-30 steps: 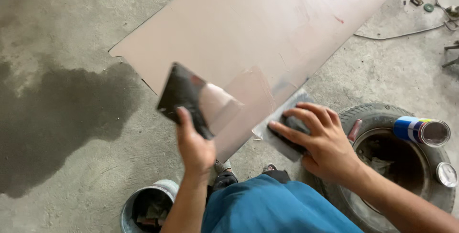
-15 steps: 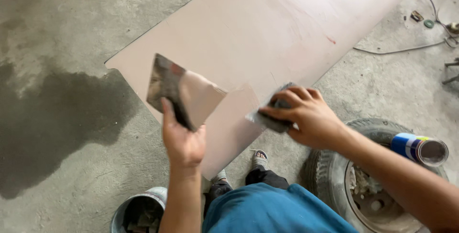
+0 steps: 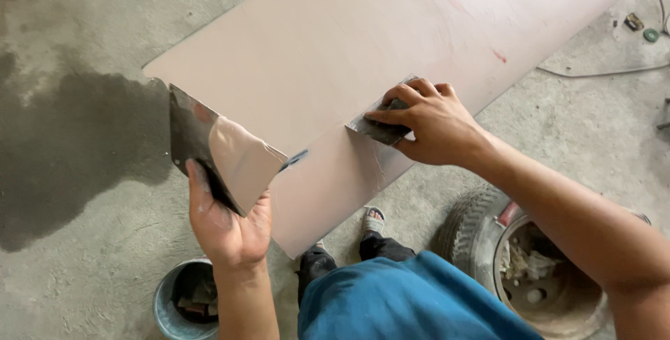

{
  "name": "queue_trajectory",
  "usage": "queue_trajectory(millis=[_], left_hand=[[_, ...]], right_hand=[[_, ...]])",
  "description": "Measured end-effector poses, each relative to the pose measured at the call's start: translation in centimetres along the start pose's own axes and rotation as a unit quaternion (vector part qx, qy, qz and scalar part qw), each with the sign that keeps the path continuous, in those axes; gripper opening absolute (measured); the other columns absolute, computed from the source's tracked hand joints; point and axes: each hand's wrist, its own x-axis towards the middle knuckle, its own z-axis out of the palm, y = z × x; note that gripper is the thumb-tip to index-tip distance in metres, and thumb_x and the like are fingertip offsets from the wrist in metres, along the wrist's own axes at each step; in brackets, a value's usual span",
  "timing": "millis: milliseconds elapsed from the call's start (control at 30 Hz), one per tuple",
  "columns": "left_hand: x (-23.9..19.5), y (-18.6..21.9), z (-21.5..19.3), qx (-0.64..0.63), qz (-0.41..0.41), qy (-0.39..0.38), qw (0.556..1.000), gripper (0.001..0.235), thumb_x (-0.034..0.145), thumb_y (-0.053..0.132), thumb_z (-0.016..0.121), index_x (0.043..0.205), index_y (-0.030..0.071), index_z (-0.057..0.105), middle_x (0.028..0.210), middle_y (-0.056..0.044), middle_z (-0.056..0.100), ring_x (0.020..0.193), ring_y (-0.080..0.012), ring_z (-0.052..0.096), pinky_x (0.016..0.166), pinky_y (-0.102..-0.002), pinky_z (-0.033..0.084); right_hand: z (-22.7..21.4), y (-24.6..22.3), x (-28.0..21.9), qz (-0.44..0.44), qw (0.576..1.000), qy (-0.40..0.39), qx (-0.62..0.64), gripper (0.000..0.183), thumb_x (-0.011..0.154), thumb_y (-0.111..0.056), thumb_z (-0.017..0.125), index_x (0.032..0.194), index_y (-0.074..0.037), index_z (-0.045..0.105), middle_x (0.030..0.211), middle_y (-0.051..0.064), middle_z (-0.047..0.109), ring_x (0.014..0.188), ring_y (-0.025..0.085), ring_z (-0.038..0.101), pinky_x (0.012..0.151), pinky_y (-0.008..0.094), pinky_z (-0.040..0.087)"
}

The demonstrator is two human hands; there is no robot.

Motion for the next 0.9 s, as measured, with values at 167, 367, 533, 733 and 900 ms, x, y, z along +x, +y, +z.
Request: queue_trajectory(millis=[167, 367, 533, 733, 900], left_hand=[[0.2, 0.2, -0.4, 0.016, 0.018, -0.023, 0.999, 0.033, 0.118, 0.029, 0.052, 0.139, 0.004, 0.058, 0.13, -0.006, 0.067, 0.116, -0.0154, 0.065, 0.101, -0.033, 0.053], [0.7, -0.2, 0.0, 0.054, 0.01, -0.015, 0.998, 0.035, 0.114, 0.03, 0.052, 0.138, 0.005, 0.057, 0.131, -0.004, 0.066, 0.116, -0.014, 0.064, 0.099, -0.032, 0.053], [1.0, -0.7, 0.2, 0.05, 0.003, -0.025, 0.998, 0.038, 0.115, 0.031, 0.05, 0.142, 0.004, 0.053, 0.133, -0.005, 0.064, 0.118, -0.0139, 0.063, 0.101, -0.032, 0.053], [0.6, -0.3, 0.1, 0.076, 0.019, -0.009, 0.997, 0.039, 0.113, 0.033, 0.049, 0.141, 0.005, 0.052, 0.131, -0.004, 0.064, 0.118, -0.0134, 0.063, 0.102, -0.032, 0.052], [0.2, 0.7, -0.5, 0.077, 0.043, 0.01, 0.996, 0.038, 0.113, 0.034, 0.051, 0.139, 0.007, 0.054, 0.132, -0.003, 0.063, 0.119, -0.0136, 0.062, 0.102, -0.032, 0.052]], right_hand=[[3.6, -1.8, -6.0, -0.03, 0.996, 0.077, 0.027, 0.05, 0.084, -0.028, 0.072, 0.133, -0.033, 0.067, 0.136, 0.007, 0.058, 0.136, 0.033, 0.042, 0.111, 0.056, 0.031], [9.7, -3.4, -11.4, -0.019, 0.987, 0.159, 0.026, 0.073, 0.067, -0.023, 0.074, 0.138, -0.034, 0.062, 0.14, 0.008, 0.053, 0.139, 0.035, 0.039, 0.115, 0.058, 0.027], [8.7, -3.0, -12.6, -0.018, 0.992, 0.125, -0.013, 0.076, 0.063, -0.022, 0.074, 0.137, -0.034, 0.061, 0.138, 0.008, 0.054, 0.136, 0.034, 0.042, 0.113, 0.059, 0.027], [3.3, -2.1, -7.9, -0.046, 0.989, 0.139, 0.004, 0.056, 0.079, -0.026, 0.072, 0.135, -0.031, 0.066, 0.134, 0.008, 0.058, 0.133, 0.031, 0.045, 0.11, 0.056, 0.032], [0.5, -1.9, -0.6, -0.025, 0.998, 0.061, -0.009, 0.052, 0.081, -0.029, 0.074, 0.133, -0.033, 0.068, 0.133, 0.006, 0.059, 0.132, 0.03, 0.045, 0.107, 0.055, 0.033]])
